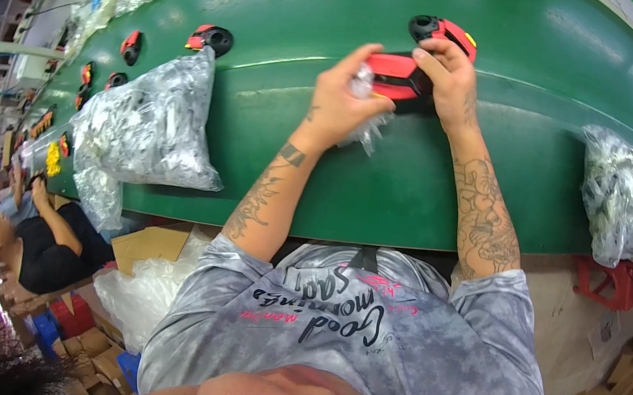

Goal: The person assembles small electronic components by hand, placing plastic components into an electronic housing, then bagging the assembled unit into a plastic bag from a cardboard box.

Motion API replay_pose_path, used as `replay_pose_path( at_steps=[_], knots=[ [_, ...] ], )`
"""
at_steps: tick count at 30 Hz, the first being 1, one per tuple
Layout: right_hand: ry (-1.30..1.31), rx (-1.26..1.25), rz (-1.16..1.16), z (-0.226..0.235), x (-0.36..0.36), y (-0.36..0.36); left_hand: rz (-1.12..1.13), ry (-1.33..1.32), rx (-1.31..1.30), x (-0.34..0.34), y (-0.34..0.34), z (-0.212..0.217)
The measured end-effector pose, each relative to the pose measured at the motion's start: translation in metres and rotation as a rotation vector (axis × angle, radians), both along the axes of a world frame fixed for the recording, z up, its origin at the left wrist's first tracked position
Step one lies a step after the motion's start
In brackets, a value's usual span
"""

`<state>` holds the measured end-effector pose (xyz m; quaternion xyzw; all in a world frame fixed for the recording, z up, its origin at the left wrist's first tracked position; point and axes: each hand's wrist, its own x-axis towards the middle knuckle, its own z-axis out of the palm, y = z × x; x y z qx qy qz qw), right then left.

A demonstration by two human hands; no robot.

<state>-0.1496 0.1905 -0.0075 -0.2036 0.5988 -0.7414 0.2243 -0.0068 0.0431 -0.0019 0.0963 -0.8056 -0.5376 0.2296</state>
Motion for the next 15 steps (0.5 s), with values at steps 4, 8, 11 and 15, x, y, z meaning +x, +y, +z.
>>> replay_pose_path(
  at_steps=[4, 8, 11, 15],
  knots=[
    [0.159, 0.003, -0.079, -0.01, 0.003, -0.002, 0.018, -0.042, -0.033, 0.0, 0.002, 0.011],
    [0.32, 0.125, -0.131, -0.021, 0.003, -0.008, 0.199, -0.182, -0.224, 0.005, -0.01, 0.028],
    [0.199, 0.067, -0.098, -0.018, -0.004, -0.008, 0.427, -0.394, -0.278, 0.002, -0.05, 0.033],
    [0.146, 0.119, -0.002, -0.016, -0.016, -0.001, 0.683, -0.416, -0.308, 0.007, -0.095, 0.045]
  ],
)
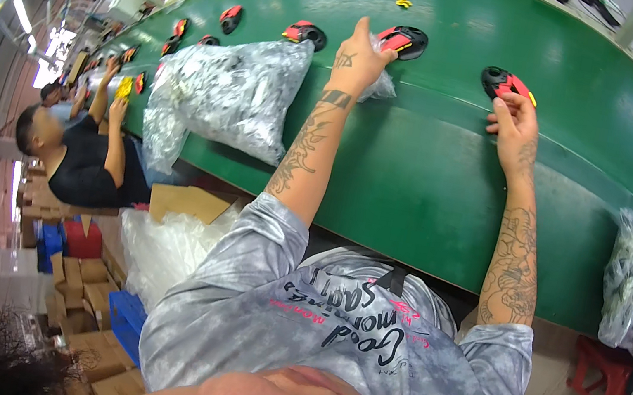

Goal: The person assembles small electronic components by hand, placing plastic components into an electronic housing, then bagging the assembled unit into a plastic bag from a cardboard box.

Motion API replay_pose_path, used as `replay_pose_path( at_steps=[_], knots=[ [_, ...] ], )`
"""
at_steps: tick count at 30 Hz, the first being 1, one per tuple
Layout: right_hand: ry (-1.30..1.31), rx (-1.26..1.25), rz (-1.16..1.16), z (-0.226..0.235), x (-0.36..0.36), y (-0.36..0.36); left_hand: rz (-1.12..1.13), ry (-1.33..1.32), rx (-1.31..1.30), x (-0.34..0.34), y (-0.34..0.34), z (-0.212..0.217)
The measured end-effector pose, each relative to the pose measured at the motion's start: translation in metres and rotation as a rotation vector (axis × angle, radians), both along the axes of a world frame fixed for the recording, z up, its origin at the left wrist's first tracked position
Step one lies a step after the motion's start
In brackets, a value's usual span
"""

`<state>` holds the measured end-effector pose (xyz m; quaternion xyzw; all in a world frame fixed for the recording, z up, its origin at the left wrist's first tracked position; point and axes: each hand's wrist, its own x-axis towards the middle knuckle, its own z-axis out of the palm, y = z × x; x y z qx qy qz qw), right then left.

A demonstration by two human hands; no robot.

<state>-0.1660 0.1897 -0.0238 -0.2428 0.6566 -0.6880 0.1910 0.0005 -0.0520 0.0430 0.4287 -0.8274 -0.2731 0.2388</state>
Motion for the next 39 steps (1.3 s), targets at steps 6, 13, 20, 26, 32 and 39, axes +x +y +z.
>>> replay_pose_path(
  at_steps=[6, 13, 20, 26, 32, 39],
  knots=[
    [0.151, 0.252, 0.093, 0.01, 0.011, 0.007, -0.198, 0.066, -0.258, 0.088, 0.022, 0.068],
    [0.368, 0.334, 0.086, 0.018, 0.022, -0.001, 0.136, -0.732, -0.336, 0.187, -0.127, 0.094],
    [0.45, 0.371, 0.102, 0.027, 0.031, 0.003, 0.16, -0.815, -0.525, 0.162, -0.139, 0.049],
    [0.484, 0.345, 0.099, 0.027, 0.032, 0.006, 0.143, -0.808, -0.594, 0.161, -0.136, 0.042],
    [0.489, 0.38, 0.144, 0.032, 0.033, 0.005, 0.168, -0.743, -0.554, 0.178, -0.11, 0.094],
    [0.537, 0.455, 0.151, 0.039, 0.031, 0.01, 0.215, -0.357, -0.779, 0.155, -0.027, 0.184]
  ],
)
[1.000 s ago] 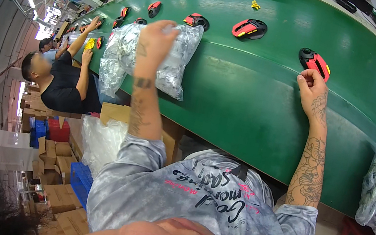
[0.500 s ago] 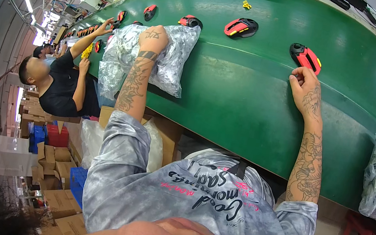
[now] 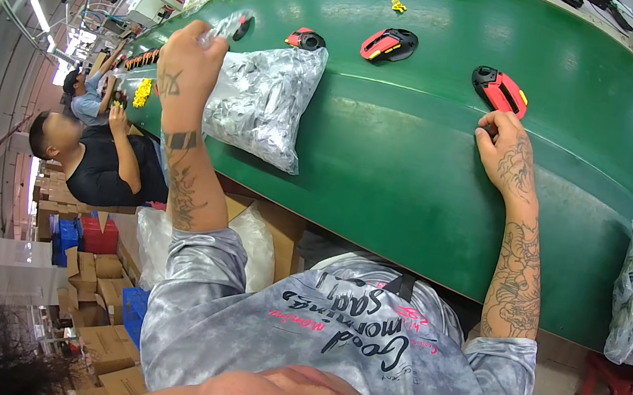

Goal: The person assembles small electronic components by hand, placing plastic components into an electronic housing, then bagging the assembled unit into a plastic bag from a cardboard box.

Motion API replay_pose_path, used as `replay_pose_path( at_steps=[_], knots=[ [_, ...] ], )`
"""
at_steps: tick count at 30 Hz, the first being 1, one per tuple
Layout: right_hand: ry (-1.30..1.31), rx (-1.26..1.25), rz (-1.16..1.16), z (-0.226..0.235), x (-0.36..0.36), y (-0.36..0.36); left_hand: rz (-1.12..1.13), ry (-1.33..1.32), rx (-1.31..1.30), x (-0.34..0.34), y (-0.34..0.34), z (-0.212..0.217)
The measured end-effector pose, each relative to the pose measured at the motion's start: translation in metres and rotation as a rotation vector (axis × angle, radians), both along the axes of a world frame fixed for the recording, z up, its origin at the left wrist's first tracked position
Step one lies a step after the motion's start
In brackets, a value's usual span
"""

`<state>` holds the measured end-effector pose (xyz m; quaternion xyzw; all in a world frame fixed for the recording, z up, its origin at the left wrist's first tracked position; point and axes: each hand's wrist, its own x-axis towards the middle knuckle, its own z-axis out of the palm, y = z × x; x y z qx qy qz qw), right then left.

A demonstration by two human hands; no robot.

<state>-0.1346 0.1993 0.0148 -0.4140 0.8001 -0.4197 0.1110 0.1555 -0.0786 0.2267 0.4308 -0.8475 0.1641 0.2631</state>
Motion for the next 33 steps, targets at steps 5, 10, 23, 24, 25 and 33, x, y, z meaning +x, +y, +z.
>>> replay_pose_path(
  at_steps=[5, 10, 23, 24, 25, 33],
  knots=[
    [-0.022, 0.0, 0.014, -0.008, 0.003, -0.007, -0.662, 0.723, 0.833, -0.062, 0.043, -0.067],
    [-0.676, -0.522, 0.014, -0.008, -0.008, 0.0, -0.779, 0.979, 1.631, -0.15, 0.101, -0.172],
    [-0.605, -0.457, -0.186, -0.008, -0.022, 0.008, -0.845, 0.779, 1.99, -0.172, 0.096, -0.232],
    [-0.56, -0.482, -0.255, -0.012, -0.023, 0.01, -0.866, 0.721, 1.999, -0.172, 0.097, -0.231],
    [-0.515, -0.51, -0.324, -0.013, -0.024, 0.01, -0.888, 0.659, 2.005, -0.171, 0.098, -0.23],
    [-0.82, -1.029, -0.437, 0.001, -0.058, 0.035, -0.83, 0.802, 2.044, -0.17, 0.092, -0.238]
  ],
)
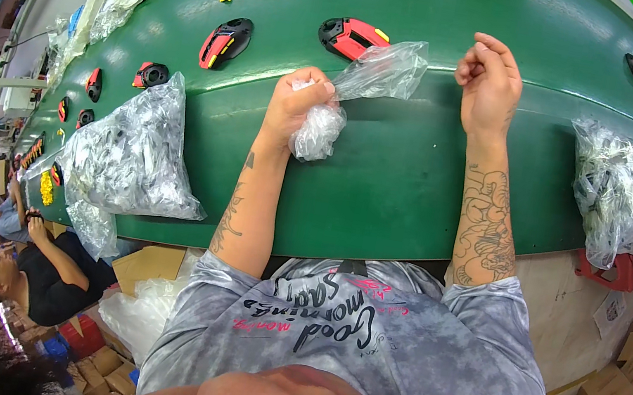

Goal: The person assembles small electronic components by hand, placing plastic components into an electronic housing, then bagging the assembled unit into a plastic bag from a cardboard box.

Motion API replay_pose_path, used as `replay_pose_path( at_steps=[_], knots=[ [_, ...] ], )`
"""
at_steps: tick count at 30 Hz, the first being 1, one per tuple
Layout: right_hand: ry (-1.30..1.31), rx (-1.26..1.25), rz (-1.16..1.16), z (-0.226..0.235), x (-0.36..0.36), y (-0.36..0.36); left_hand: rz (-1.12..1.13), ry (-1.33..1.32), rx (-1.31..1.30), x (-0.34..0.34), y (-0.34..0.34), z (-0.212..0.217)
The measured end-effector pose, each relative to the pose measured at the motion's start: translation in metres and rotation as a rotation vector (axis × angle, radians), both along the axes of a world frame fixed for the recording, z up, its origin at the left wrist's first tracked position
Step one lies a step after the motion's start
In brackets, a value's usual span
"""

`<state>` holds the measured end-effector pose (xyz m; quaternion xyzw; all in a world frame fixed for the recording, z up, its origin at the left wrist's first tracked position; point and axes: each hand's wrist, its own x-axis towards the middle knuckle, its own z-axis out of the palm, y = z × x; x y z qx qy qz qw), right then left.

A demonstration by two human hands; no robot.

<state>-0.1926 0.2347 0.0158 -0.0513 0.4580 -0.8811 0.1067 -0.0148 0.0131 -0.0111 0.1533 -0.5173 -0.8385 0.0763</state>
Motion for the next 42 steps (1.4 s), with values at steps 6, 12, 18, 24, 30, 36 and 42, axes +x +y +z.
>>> replay_pose_path(
  at_steps=[6, 12, 18, 24, 30, 36, 42],
  knots=[
    [0.516, 0.608, 0.096, -0.008, 0.018, -0.01, 0.038, 0.014, -0.056, -0.002, 0.006, -0.001],
    [0.496, 0.896, 0.116, -0.002, 0.025, -0.014, 0.08, 0.042, -0.087, -0.001, 0.008, -0.004],
    [0.543, 0.91, 0.193, 0.003, 0.033, -0.014, 0.075, 0.053, -0.155, 0.0, 0.013, 0.0],
    [0.447, 0.375, 0.488, 0.0, 0.024, -0.006, 0.271, 0.083, -0.146, 0.002, 0.021, 0.005],
    [0.408, 0.602, 0.505, -0.004, 0.025, -0.012, 0.275, 0.231, -0.34, 0.0, 0.028, 0.006],
    [0.368, 0.598, 0.621, -0.001, 0.028, -0.013, 0.238, 0.275, -0.598, 0.002, 0.027, 0.0],
    [0.452, 0.579, 0.63, -0.006, 0.038, -0.018, 0.151, 0.145, -0.351, 0.005, 0.044, 0.026]
  ],
)
